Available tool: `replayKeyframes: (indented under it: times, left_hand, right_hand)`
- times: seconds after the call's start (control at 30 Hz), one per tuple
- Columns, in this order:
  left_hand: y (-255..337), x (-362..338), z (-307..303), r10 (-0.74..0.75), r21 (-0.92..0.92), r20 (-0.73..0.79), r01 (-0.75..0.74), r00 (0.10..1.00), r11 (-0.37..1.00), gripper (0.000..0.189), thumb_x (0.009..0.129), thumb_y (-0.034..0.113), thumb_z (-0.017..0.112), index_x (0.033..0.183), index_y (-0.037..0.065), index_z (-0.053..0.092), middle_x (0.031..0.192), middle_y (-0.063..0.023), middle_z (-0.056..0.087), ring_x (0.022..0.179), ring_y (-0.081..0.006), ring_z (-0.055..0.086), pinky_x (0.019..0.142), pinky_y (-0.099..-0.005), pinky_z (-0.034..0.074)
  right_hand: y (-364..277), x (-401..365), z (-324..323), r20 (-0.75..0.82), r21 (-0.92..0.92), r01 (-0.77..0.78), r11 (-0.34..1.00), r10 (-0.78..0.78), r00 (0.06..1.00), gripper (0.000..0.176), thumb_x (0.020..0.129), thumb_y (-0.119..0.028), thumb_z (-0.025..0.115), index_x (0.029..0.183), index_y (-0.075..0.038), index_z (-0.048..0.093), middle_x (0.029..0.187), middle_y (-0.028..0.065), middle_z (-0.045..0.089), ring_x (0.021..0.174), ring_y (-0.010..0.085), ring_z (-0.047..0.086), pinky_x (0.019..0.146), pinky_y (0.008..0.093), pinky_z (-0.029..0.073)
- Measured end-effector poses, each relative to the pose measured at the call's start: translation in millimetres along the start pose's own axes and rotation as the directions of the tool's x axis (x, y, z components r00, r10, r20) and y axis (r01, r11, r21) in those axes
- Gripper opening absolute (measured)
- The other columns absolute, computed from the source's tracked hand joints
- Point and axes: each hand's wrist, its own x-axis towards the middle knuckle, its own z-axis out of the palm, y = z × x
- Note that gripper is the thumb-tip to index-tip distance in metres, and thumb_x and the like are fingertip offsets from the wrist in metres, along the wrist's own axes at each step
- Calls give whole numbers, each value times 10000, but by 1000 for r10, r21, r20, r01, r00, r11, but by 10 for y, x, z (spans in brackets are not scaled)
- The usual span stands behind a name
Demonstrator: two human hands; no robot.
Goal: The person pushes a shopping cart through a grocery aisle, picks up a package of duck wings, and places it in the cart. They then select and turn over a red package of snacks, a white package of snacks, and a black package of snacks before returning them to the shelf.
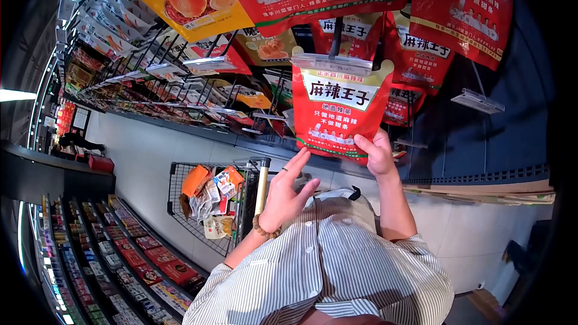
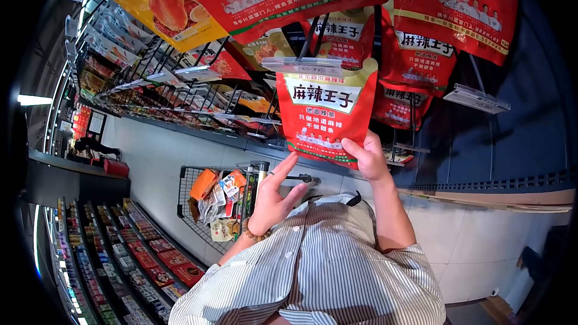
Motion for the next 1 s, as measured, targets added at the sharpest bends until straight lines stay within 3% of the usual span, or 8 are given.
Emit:
replayKeyframes:
  times: [0.17, 0.23, 0.4, 0.7, 0.93, 1.0]
  left_hand:
    - [-57, 12, 25, 9, 19, -5, -9, 1000, 1000, 622, 866, 139, 755, 1428, 19, 517, 1478, -201, 516, 1353, -341, 519, 1108, -388, 415]
    - [-68, 26, 35, 15, 32, -9, -15, 1000, 999, 612, 865, 140, 760, 1415, 14, 524, 1478, -203, 512, 1343, -351, 525, 1102, -389, 425]
    - [-78, 45, 34, -17, 35, 2, 17, 1000, 999, 605, 866, 135, 757, 1412, 12, 528, 1477, -201, 514, 1353, -347, 516, 1110, -389, 418]
    - [-99, 46, 56, -23, -14, 17, 23, 1000, 1000, 632, 864, 111, 750, 1438, 12, 506, 1506, -192, 491, 1398, -325, 472, 1137, -392, 377]
    - [-101, 35, 67, -33, -3, 17, 33, 999, 999, 623, 867, 108, 748, 1433, 5, 508, 1505, -194, 490, 1396, -325, 475, 1140, -392, 374]
    - [-102, 27, 70, -52, 4, 18, 52, 998, 999, 623, 866, 112, 749, 1431, 2, 510, 1508, -194, 487, 1397, -325, 474, 1142, -390, 370]
  right_hand:
    - [17, 10, -68, -9, 39, -23, 999, 23, 1000, 298, 946, -110, 657, 1215, 16, 641, 1190, 64, 693, 1090, 135, 616, 987, 306, 465]
    - [38, -2, -132, 77, -66, -8, 998, 13, 997, 311, 938, -105, 666, 1224, 14, 636, 1200, 55, 689, 1091, 135, 613, 992, 305, 460]
    - [43, -73, -194, 121, -107, -14, 994, 27, 992, 224, 922, -89, 685, 1125, 4, 687, 1052, 48, 727, 983, 120, 640, 889, 287, 492]
    - [77, 39, -195, 71, -45, -13, 999, 16, 997, 303, 928, -101, 682, 1207, 15, 654, 1155, 53, 708, 1052, 126, 625, 957, 297, 472]
    - [52, 50, -222, 106, -50, 3, 999, 2, 994, 304, 916, -102, 698, 1196, 12, 663, 1148, 48, 710, 1046, 119, 620, 955, 297, 471]
    - [83, 12, -305, 165, -88, -76, 993, 90, 982, 272, 913, -97, 702, 1159, 16, 679, 1116, 47, 719, 1022, 121, 624, 935, 294, 476]
